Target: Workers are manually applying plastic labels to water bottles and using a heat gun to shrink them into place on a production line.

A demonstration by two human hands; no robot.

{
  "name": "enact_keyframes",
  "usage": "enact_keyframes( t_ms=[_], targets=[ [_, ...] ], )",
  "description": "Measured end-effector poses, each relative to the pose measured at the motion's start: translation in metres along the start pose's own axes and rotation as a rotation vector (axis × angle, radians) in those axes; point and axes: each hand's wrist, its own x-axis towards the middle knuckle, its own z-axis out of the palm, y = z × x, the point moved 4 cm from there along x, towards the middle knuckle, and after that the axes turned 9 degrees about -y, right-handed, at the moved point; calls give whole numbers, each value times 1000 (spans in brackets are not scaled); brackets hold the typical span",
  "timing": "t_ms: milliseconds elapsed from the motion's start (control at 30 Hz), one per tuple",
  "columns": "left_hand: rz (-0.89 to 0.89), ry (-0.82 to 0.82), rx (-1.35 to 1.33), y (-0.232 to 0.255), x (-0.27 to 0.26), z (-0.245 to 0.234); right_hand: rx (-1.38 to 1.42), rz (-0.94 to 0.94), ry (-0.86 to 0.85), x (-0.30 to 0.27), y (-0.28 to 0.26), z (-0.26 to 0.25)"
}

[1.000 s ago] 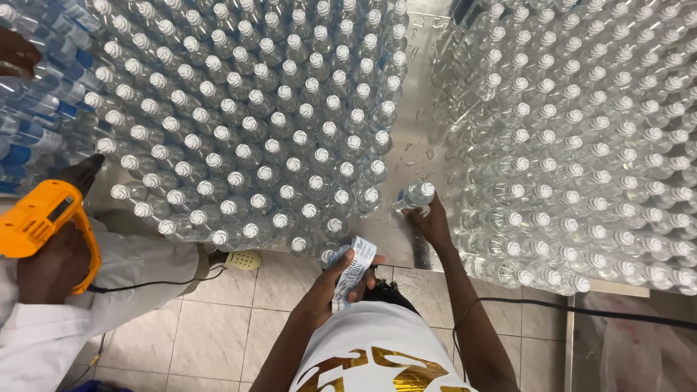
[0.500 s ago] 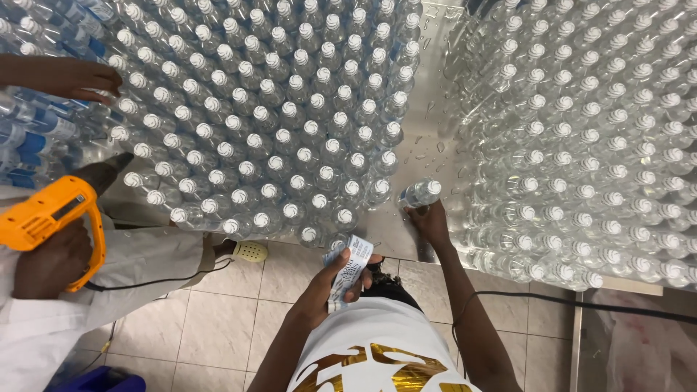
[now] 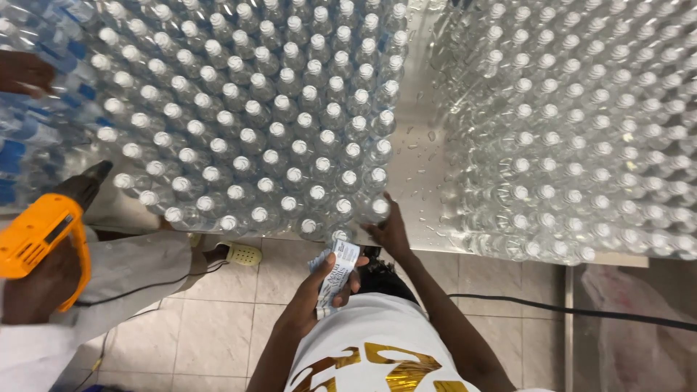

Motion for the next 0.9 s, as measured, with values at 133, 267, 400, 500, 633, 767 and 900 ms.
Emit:
enact_keyframes(
  t_ms=[133, 267, 400, 500, 633, 767, 900],
  targets=[
    [-28, -4, 94, -2, -1, 3, -124, -127, -12, -10, -2, -12],
    [-55, -41, -70, -12, 1, -10, -453, -9, 350, -66, -37, -103],
    [-94, -78, -125, -21, 7, -14, -950, 117, 745, -129, -97, -204],
    [-135, -186, -2, -31, 19, -12, -983, 401, 537, -125, -93, -242],
    [-221, -158, 52, -26, 22, 19, -1038, 505, 349, -99, -55, -244],
    [-224, -228, -35, -40, 33, 21, -809, 433, 267, -100, -83, -216],
    [-207, -242, -102, -52, 41, 27, -614, 395, 152, -103, -133, -170]
  ],
)
